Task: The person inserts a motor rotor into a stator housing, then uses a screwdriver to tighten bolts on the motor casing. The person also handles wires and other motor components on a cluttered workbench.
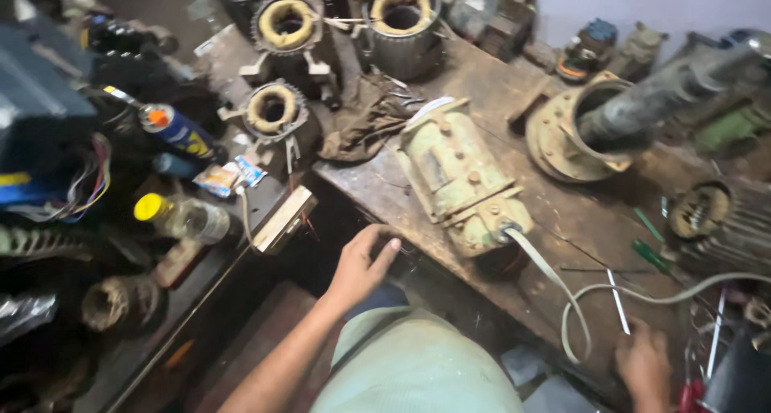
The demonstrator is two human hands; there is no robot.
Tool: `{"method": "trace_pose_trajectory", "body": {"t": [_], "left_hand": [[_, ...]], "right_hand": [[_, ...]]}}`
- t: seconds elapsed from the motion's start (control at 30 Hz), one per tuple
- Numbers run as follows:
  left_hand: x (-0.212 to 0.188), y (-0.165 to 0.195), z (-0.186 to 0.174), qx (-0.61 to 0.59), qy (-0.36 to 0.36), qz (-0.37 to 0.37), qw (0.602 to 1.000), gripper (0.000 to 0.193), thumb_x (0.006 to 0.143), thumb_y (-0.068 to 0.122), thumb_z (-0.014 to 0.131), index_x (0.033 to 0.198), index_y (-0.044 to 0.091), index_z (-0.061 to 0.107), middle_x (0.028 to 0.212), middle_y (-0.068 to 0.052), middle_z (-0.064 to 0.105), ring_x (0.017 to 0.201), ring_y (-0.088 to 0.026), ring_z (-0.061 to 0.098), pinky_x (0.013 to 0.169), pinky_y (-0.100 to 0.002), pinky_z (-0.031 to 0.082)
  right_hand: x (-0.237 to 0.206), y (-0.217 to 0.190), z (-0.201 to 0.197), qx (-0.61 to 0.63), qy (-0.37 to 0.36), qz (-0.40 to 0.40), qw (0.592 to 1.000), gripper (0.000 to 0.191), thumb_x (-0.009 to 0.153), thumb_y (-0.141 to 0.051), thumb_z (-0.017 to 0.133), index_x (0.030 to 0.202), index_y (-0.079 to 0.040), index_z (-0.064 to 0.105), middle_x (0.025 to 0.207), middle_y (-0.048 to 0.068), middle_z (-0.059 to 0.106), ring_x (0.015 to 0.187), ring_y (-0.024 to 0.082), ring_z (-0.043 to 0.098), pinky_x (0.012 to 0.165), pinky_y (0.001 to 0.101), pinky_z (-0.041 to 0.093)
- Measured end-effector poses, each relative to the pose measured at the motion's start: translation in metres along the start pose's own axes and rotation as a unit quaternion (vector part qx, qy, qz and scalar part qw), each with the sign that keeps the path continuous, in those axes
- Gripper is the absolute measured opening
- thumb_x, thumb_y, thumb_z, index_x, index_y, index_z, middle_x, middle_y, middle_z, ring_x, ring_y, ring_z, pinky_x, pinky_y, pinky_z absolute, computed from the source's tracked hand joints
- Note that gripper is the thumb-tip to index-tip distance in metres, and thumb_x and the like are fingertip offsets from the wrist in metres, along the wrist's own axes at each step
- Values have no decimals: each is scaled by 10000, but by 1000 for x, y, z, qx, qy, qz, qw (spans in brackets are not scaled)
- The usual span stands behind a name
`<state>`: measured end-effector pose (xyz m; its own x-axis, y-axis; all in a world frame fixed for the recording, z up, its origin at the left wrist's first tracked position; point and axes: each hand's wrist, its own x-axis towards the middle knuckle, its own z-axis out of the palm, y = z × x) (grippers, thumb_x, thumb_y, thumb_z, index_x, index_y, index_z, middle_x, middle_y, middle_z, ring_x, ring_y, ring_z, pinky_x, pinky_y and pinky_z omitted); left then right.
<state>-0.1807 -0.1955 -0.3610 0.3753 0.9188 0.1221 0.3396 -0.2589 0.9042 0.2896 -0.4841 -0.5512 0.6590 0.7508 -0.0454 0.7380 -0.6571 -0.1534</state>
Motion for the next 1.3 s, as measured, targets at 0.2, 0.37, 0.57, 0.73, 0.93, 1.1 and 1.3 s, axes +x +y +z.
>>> {"method": "trace_pose_trajectory", "body": {"t": [0.2, 0.37, 0.57, 0.73, 0.93, 1.1, 1.3], "left_hand": [[2, -5, -5, -6, -11, -20, 1000, 244, 968, 235, 678, 1096, 26, 680, 994, -139, 709, 905, -254, 715, 833, -348, 561], [29, -9, 6, -4, -20, 37, 999, 216, 980, 226, 686, 1069, 30, 703, 951, -143, 712, 866, -252, 710, 799, -354, 558], [69, 5, 25, -3, -77, 27, 997, 197, 962, 203, 689, 1066, 35, 692, 914, -126, 699, 767, -225, 678, 716, -331, 551], [98, 34, 43, 4, -140, 189, 972, 167, 993, 178, 688, 1110, 58, 689, 1023, -131, 703, 947, -316, 682, 843, -394, 545], [87, 85, 93, -71, -309, 388, 865, 371, 925, 301, 764, 1199, 74, 659, 1107, -147, 690, 1072, -372, 650, 954, -470, 515], [20, 131, 152, -281, -477, 426, 715, 808, 991, 583, 611, 1507, 16, 357, 1433, -288, 508, 1321, -419, 526, 1106, -486, 425], [4, 152, 181, -206, -708, 208, 643, 583, 1040, 543, 434, 1493, 185, 516, 991, -179, 769, 901, -322, 769, 831, -451, 600]], "right_hand": [[-9, 11, -34, -22, -109, 19, 994, 549, 938, -321, 616, 1484, -379, 587, 1326, 212, 628, 1143, 454, 656, 975, 533, 547], [-76, 44, -63, 28, -79, 124, 989, 401, 1005, -348, 577, 1401, -287, 590, 1280, 214, 634, 1127, 411, 654, 979, 516, 538], [-161, 104, -108, 142, 43, 330, 932, 303, 1084, -379, 531, 1301, -177, 593, 1224, 217, 642, 1109, 360, 651, 983, 496, 527], [-204, 104, -131, 300, 126, 394, 860, 344, 1150, -406, 493, 1218, -84, 595, 1178, 220, 649, 1093, 317, 648, 986, 479, 517], [-228, 11, -165, 499, 146, 264, 812, 437, 1203, -419, 458, 1159, -16, 622, 1157, 189, 665, 1137, 256, 659, 1020, 448, 513], [-198, -97, -188, 503, 311, 185, 785, 366, 1141, -373, 486, 1180, -36, 624, 1131, 159, 683, 1112, 244, 670, 1032, 431, 517], [-171, -113, -209, 494, 370, 114, 778, 329, 1073, -316, 513, 1203, -41, 638, 1135, 142, 700, 1100, 232, 682, 1017, 405, 517]]}}
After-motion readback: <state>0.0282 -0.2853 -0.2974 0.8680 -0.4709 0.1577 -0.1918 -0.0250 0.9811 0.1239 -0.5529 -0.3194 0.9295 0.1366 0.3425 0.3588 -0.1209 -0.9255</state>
